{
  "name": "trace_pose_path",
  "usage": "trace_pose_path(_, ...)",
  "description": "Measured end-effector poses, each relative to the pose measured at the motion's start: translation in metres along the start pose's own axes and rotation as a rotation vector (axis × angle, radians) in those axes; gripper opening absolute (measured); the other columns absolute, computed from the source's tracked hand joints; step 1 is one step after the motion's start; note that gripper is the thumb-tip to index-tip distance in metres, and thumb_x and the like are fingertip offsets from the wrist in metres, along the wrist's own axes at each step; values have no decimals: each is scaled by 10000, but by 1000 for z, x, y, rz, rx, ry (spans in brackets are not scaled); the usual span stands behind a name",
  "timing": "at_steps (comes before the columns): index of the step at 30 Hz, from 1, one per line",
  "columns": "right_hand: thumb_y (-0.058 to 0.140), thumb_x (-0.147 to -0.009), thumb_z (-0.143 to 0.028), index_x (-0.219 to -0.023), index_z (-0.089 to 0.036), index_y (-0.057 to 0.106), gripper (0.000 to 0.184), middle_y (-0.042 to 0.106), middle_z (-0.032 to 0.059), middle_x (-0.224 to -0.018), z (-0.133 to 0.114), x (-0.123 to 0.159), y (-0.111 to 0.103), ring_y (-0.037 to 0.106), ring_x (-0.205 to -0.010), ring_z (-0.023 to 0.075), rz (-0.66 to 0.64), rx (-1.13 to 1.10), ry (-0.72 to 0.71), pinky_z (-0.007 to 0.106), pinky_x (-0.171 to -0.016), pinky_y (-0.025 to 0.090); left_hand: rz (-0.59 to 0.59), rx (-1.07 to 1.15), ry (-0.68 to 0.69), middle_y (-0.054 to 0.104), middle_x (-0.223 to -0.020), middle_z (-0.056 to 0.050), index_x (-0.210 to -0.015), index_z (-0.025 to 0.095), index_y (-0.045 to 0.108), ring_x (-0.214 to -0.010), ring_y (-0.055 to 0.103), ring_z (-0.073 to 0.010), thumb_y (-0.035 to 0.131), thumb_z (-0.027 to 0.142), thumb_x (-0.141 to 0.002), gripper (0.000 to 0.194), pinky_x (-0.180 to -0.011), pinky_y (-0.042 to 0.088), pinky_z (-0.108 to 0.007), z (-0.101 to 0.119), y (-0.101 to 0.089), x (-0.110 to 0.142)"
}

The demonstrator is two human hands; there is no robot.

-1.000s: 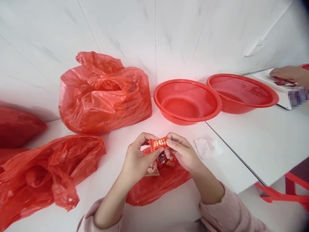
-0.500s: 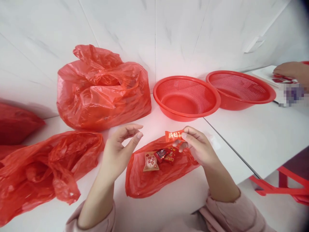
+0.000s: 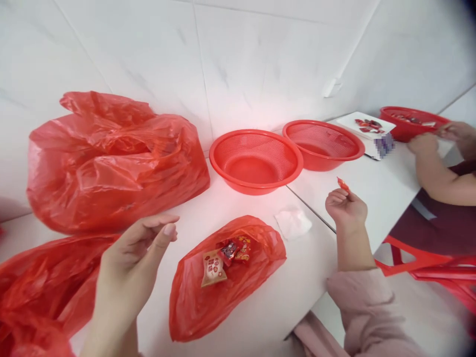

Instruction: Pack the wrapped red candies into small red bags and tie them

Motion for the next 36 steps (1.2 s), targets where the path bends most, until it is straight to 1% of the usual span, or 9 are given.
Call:
trace_pose_path(5,503,-829,-150,-624,-196,431,222,236,-95,-490,-16,-11,-13,257,-348,26,13,50,-27,92,-325,277,-1,50,-59,669,-788,39,-905,280,727,-781,602,-151,759,435,-760,215,-769,469,-248,6,3,1)
trace_pose_path(10,534,-852,-236,-664,-211,463,203,209,-92,-563,4,32,26,227,-394,45,-196,143,77,116,-332,273,26,157,-71,519,-518,67,-972,275,721,-591,523,-130,691,347,-842,152,-637,428,-266,11,9,2)
trace_pose_path(15,559,-878,-328,-625,-213,435,304,158,-106,-488,45,89,72,99,-368,50,-409,222,243,146,-299,148,76,306,14,344,-394,103,-1092,277,687,-412,394,-119,589,328,-924,201,-589,441,-309,16,6,5)
trace_pose_path(18,533,-907,-468,-580,-209,396,440,270,-90,-382,74,130,89,207,-307,47,-626,345,518,174,-306,181,59,313,7,350,-386,111,-1141,293,660,-388,384,-113,562,328,-942,224,-572,443,-300,13,-1,8)
trace_pose_path(20,489,-936,-521,-622,-205,415,451,446,-47,-401,88,156,94,385,-327,72,-773,490,618,190,-347,296,30,276,-20,377,-379,107,-1146,275,652,-403,433,-119,547,345,-947,235,-580,455,-298,10,-5,9)
trace_pose_path(23,496,-952,-507,-731,-198,461,382,663,19,-654,98,181,99,608,-534,117,-876,775,492,235,-514,479,-4,208,-48,440,-403,92,-1155,254,643,-454,502,-133,544,375,-944,262,-606,480,-301,4,-11,10)
trace_pose_path(27,448,-980,-482,-790,-187,536,362,689,40,-805,107,194,103,644,-651,122,-969,989,329,248,-599,514,39,165,-5,488,-463,78,-1155,290,650,-496,512,-132,592,371,-922,253,-621,487,-292,3,-16,9)
trace_pose_path(31,455,-966,-517,-801,-192,477,365,700,49,-859,115,191,105,632,-591,110,-934,785,501,220,-485,501,20,146,7,519,-510,72,-1123,297,666,-525,519,-120,612,358,-911,227,-641,504,-269,4,-16,10)
trace_pose_path(36,522,-942,-492,-728,-197,389,388,681,27,-698,109,177,106,567,-443,85,-781,460,616,172,-370,393,27,139,15,524,-514,71,-1096,265,678,-534,530,-115,630,360,-892,230,-620,492,-249,6,-12,12)
Point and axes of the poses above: each hand's wrist, its own x-axis away from the middle knuckle, its own y-axis out of the palm, z = x × y, the point moved 2 cm from there along -x, towards the middle knuckle
